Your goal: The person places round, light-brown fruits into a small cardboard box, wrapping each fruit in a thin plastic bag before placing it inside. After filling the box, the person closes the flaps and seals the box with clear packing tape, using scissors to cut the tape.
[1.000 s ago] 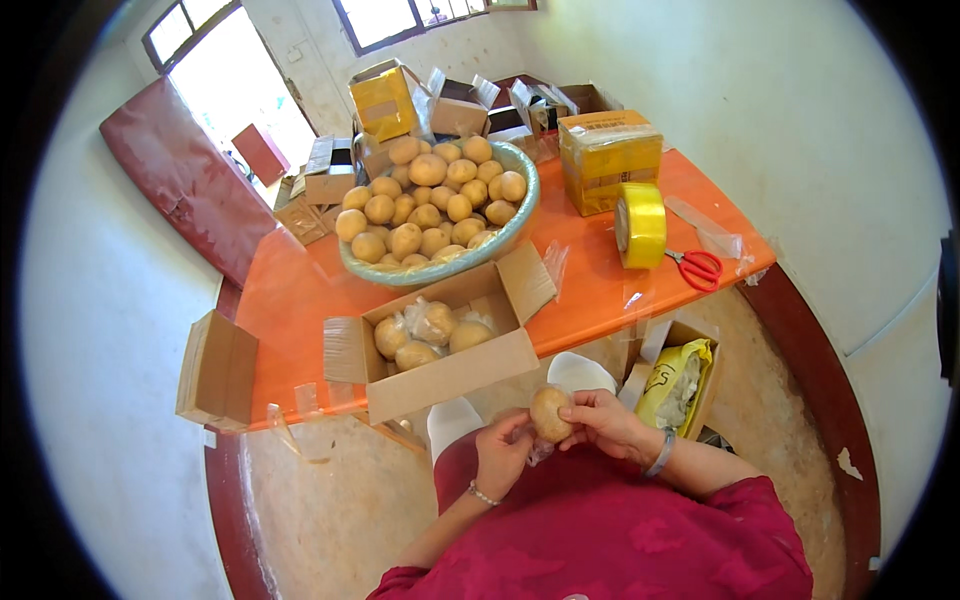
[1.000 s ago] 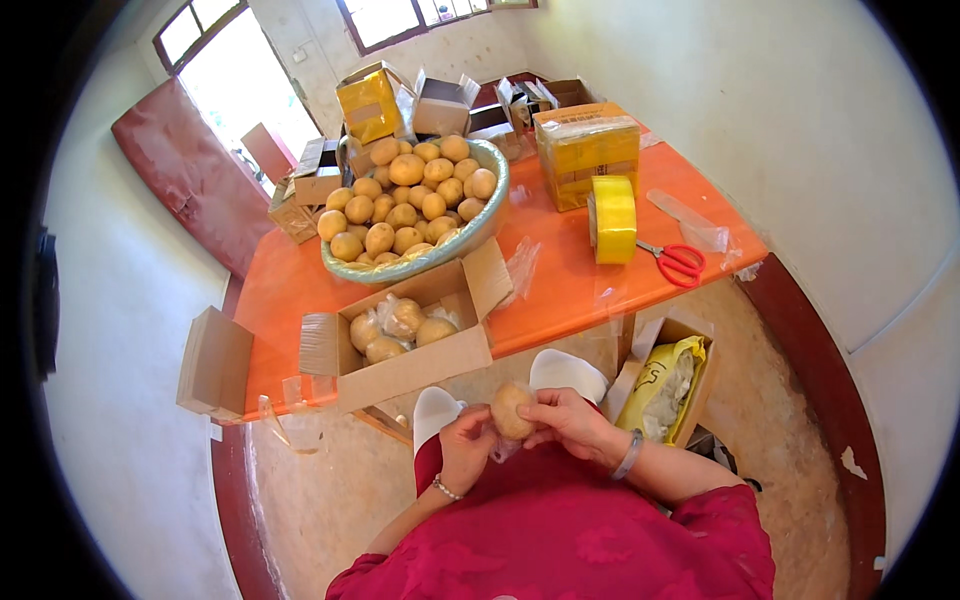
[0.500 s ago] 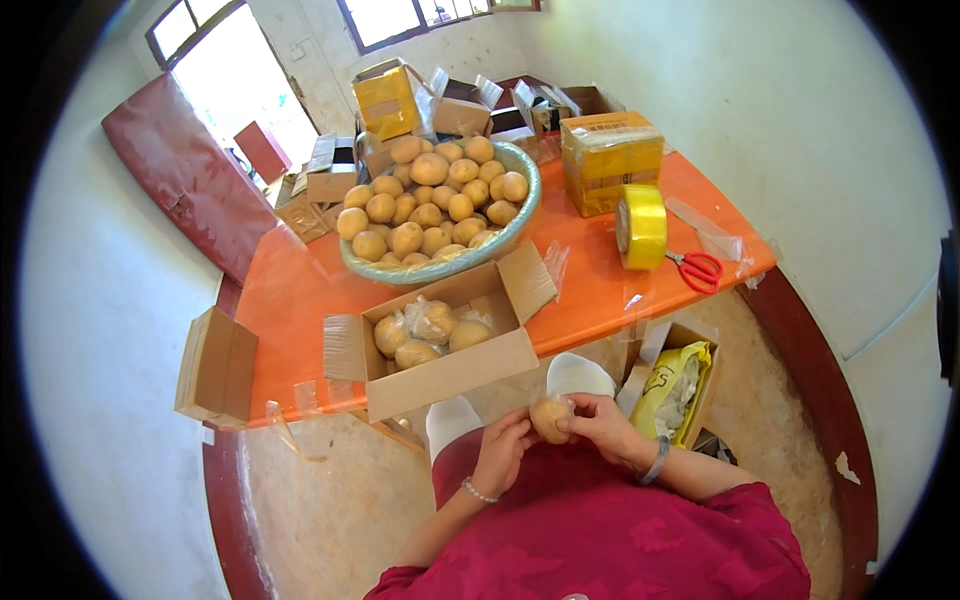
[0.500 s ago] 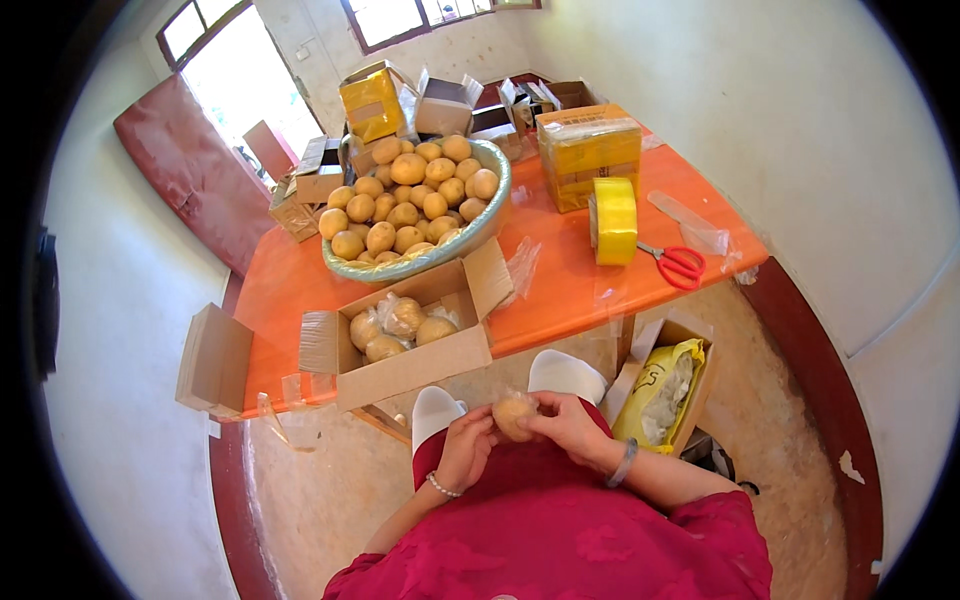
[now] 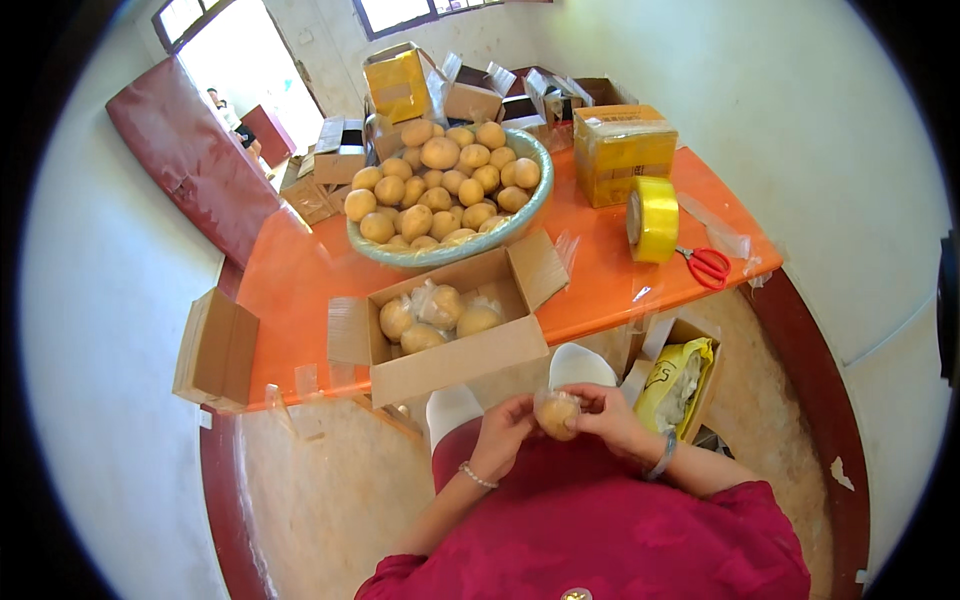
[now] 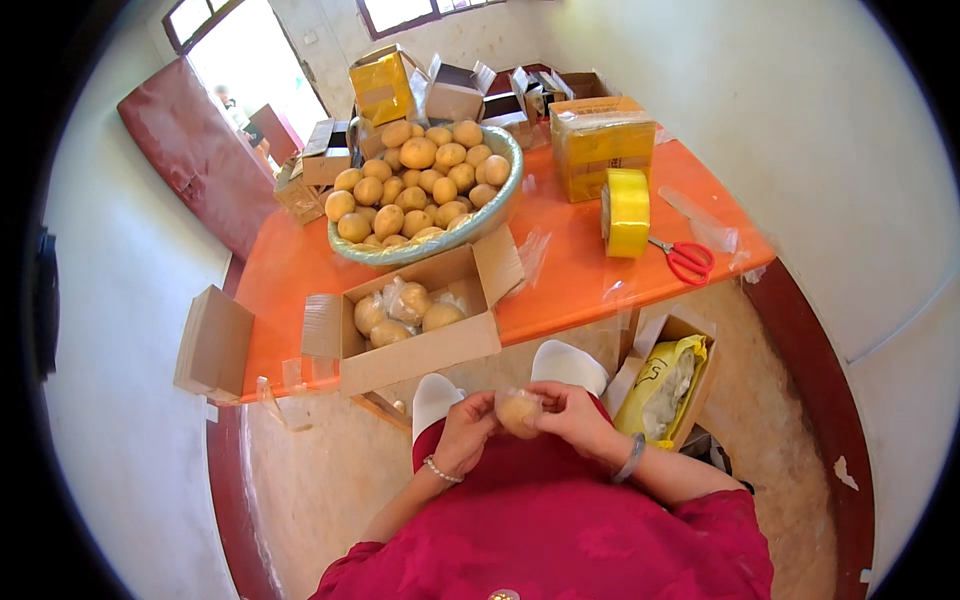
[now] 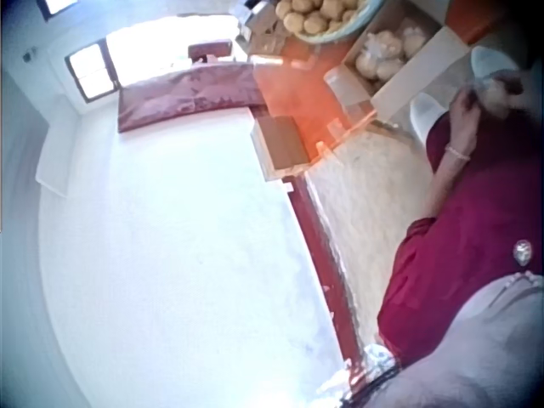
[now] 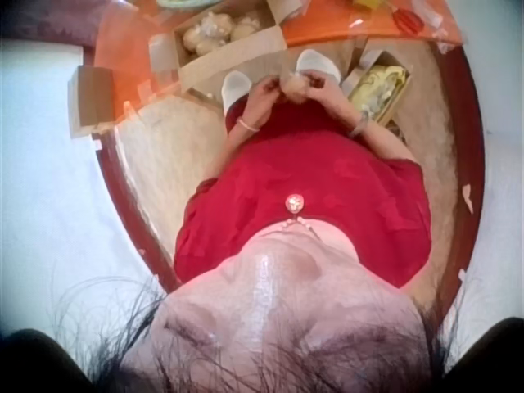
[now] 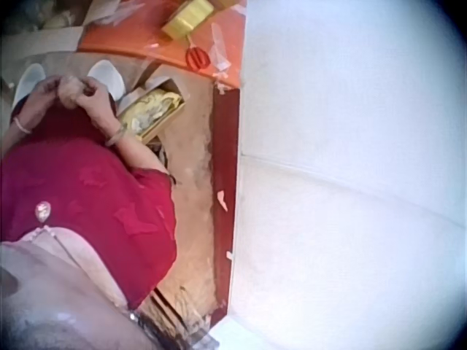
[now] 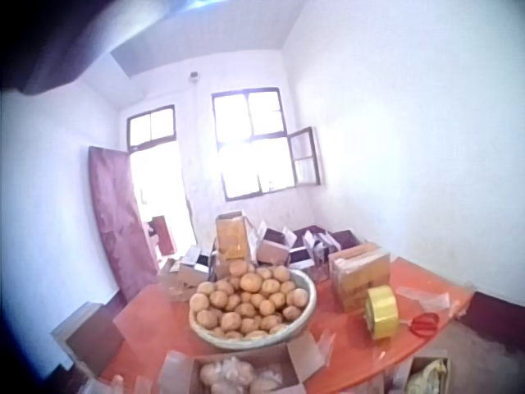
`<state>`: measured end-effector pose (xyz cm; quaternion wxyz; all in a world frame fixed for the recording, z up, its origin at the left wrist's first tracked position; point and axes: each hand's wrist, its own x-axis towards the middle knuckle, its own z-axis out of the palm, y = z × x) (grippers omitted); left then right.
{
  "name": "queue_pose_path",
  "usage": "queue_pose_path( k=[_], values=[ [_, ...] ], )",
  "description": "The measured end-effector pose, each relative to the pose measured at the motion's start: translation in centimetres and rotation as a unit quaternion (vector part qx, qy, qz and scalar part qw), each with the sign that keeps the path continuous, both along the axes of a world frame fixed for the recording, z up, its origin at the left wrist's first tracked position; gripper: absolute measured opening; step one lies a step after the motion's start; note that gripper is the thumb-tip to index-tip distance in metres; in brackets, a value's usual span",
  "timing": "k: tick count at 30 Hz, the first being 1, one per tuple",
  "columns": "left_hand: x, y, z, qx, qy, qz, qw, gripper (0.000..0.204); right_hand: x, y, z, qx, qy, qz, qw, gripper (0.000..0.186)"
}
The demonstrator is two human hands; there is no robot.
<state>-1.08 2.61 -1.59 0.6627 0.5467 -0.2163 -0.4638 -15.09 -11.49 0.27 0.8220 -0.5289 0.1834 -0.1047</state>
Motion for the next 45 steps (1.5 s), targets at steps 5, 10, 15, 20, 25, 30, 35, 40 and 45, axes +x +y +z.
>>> queue_pose_path(
  k=[5, 10, 15, 20, 25, 30, 35, 40, 45],
  values=[
    [-0.1, 0.1, -0.5, -0.034, 0.04, 0.002, 0.999, 0.022, 0.2, -0.4, -0.2, 0.011, 0.002, 0.035, 0.999, 0.048],
    [1.0, -0.2, 0.7, -0.08, 0.054, -0.041, 0.994, 0.021, 0.1, -0.9, 1.7, 0.02, -0.026, 0.04, 0.999, 0.043],
    [0.1, -0.8, 2.7, 0.019, -0.16, 0.023, 0.987, 0.022, -0.1, -1.0, 2.9, -0.013, -0.009, 0.004, 1.0, 0.045],
    [-1.0, -0.6, 2.9, -0.081, -0.046, 0.021, 0.995, 0.027, 0.0, -0.7, 2.8, -0.024, -0.022, -0.04, 0.999, 0.046],
    [-1.3, -0.3, 3.6, -0.113, 0.044, -0.019, 0.992, 0.036, -0.1, -0.7, 3.5, -0.063, 0.002, -0.037, 0.997, 0.046],
    [-1.3, -0.4, 3.4, -0.102, 0.076, -0.041, 0.991, 0.039, -0.2, -0.9, 3.1, -0.066, -0.005, 0.011, 0.998, 0.049],
    [-1.7, -0.9, 3.9, -0.063, 0.024, -0.014, 0.998, 0.04, -0.2, -0.4, 2.9, -0.107, -0.031, -0.042, 0.993, 0.046],
    [-1.5, -0.7, 3.8, -0.066, 0.132, -0.059, 0.987, 0.043, -0.1, -0.4, 2.8, -0.223, -0.034, -0.065, 0.972, 0.045],
    [-1.0, -0.5, 3.5, -0.064, 0.093, -0.055, 0.992, 0.044, -0.3, -0.6, 3.3, -0.263, -0.016, -0.032, 0.964, 0.048]
  ],
)
